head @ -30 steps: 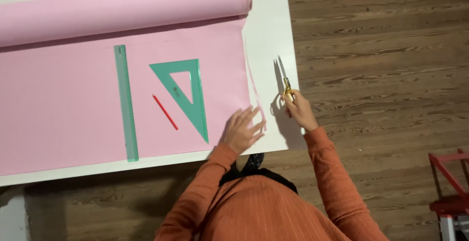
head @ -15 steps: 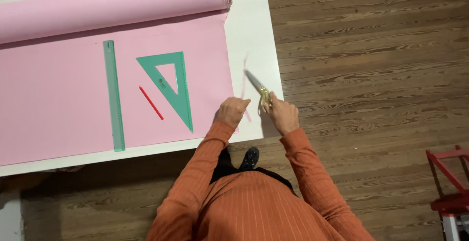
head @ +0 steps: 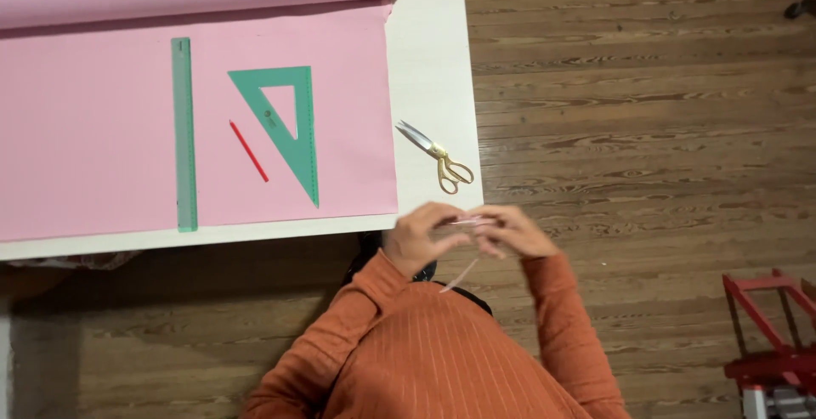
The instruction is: Measure and mark a roll of pink leather material using a ruler and triangle on a cutting table.
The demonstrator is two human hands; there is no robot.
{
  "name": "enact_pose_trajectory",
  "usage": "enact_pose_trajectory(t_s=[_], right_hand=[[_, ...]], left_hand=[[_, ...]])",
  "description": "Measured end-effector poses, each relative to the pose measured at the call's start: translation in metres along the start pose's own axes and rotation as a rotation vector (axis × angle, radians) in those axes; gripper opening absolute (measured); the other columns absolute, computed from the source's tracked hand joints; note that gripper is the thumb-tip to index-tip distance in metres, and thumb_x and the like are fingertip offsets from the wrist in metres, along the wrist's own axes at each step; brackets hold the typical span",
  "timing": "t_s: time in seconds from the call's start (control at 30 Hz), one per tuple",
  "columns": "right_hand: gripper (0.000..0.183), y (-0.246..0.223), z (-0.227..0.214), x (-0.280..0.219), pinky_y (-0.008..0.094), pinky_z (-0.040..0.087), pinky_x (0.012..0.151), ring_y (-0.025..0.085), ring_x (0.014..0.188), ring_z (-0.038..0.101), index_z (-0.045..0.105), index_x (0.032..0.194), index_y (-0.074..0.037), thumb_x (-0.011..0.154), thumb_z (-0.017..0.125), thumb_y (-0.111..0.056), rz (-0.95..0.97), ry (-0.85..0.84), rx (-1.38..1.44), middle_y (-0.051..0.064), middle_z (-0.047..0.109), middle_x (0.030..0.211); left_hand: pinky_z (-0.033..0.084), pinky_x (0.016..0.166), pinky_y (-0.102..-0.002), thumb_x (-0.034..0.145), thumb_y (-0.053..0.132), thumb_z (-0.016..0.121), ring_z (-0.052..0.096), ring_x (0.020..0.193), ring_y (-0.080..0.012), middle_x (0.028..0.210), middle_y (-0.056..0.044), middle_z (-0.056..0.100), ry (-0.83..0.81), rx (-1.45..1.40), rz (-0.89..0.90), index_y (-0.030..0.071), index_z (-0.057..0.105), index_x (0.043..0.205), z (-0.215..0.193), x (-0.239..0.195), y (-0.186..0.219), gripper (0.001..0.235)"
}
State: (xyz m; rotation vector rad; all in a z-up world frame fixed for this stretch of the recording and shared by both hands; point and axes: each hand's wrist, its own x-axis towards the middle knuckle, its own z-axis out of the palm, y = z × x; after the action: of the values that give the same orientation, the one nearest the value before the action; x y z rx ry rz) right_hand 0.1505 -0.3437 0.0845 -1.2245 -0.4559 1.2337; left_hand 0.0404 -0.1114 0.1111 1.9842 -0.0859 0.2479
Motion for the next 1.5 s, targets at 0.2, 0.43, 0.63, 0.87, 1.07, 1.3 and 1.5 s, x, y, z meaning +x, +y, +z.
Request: enact_pose_trajectory(t_s=[0.2, 0.43, 0.63, 0.87, 1.07, 1.3, 1.5], right_hand=[[0.027, 0.218, -0.199, -0.098, 0.028, 0.059, 0.064, 0.009, 0.076, 0.068, 0.069, 0.108, -0.011, 0.101, 0.052, -0.031, 0.096, 0.850, -0.052, -0.003, 0.075, 0.093], [0.040, 0.313, -0.280, -0.087, 0.051, 0.043, 0.093, 0.028, 0.117, 0.049, 0.050, 0.139, -0.017, 0.102, 0.054, -0.032, 0.091, 1.517, 0.909, 0.010, 0.045, 0.142], [0.068, 0.219, -0.250, 0.066, 0.042, 0.050, 0.109, 0.033, 0.139, 0.053, 0.031, 0.158, -0.002, 0.104, 0.059, -0.033, -0.010, 0.919, 0.815, 0.022, 0.040, 0.161], [0.103, 0.098, -0.181, 0.176, 0.045, 0.054, 0.111, 0.035, 0.143, 0.046, 0.013, 0.159, 0.006, 0.097, 0.047, -0.069, 0.037, 0.586, 0.605, 0.026, 0.025, 0.166], [0.101, 0.141, -0.208, 0.141, 0.052, 0.040, 0.120, 0.039, 0.151, 0.036, 0.007, 0.161, 0.001, 0.099, 0.043, -0.070, -0.029, 0.523, 0.835, 0.026, 0.022, 0.168], [0.095, 0.122, -0.202, 0.083, 0.056, 0.041, 0.121, 0.040, 0.151, 0.034, 0.009, 0.162, 0.001, 0.100, 0.037, -0.066, -0.054, 0.660, 0.901, 0.027, 0.026, 0.164], [0.079, 0.079, -0.192, 0.067, 0.051, 0.044, 0.114, 0.038, 0.144, 0.048, 0.034, 0.154, 0.004, 0.105, 0.043, -0.057, -0.086, 0.735, 0.662, 0.025, 0.044, 0.156]], left_hand=[[0.054, 0.096, -0.048, 0.091, 0.044, 0.069, 0.065, 0.115, -0.0342, 0.129, -0.016, 0.067, -0.507, 0.144, -0.104, 0.011, 0.063, 0.133, -0.006, -0.075, -0.010, 0.054], [0.048, 0.101, -0.049, 0.095, 0.045, 0.061, 0.060, 0.119, -0.0341, 0.132, -0.011, 0.063, -0.478, 0.272, -0.480, 0.016, 0.059, 0.138, -0.049, -0.117, -0.008, 0.052], [0.045, 0.104, -0.048, 0.097, 0.049, 0.055, 0.056, 0.123, -0.0352, 0.139, -0.009, 0.059, -0.438, 0.246, -0.704, 0.019, 0.055, 0.143, -0.057, -0.136, 0.003, 0.055], [0.043, 0.106, -0.051, 0.097, 0.052, 0.053, 0.054, 0.125, -0.0371, 0.140, -0.010, 0.058, -0.400, 0.239, -0.710, 0.019, 0.052, 0.146, -0.056, -0.143, -0.002, 0.059], [0.042, 0.107, -0.051, 0.097, 0.054, 0.053, 0.052, 0.127, -0.0365, 0.143, -0.009, 0.055, -0.451, 0.218, -0.738, 0.020, 0.049, 0.148, -0.056, -0.132, -0.004, 0.061], [0.040, 0.108, -0.051, 0.096, 0.054, 0.055, 0.052, 0.126, -0.0358, 0.146, -0.009, 0.052, -0.542, 0.223, -0.682, 0.021, 0.047, 0.149, -0.057, -0.120, -0.012, 0.063], [0.045, 0.106, -0.047, 0.094, 0.048, 0.063, 0.056, 0.123, -0.0329, 0.140, -0.010, 0.058, -0.428, 0.243, -0.517, 0.017, 0.052, 0.145, -0.099, -0.103, -0.017, 0.060]])
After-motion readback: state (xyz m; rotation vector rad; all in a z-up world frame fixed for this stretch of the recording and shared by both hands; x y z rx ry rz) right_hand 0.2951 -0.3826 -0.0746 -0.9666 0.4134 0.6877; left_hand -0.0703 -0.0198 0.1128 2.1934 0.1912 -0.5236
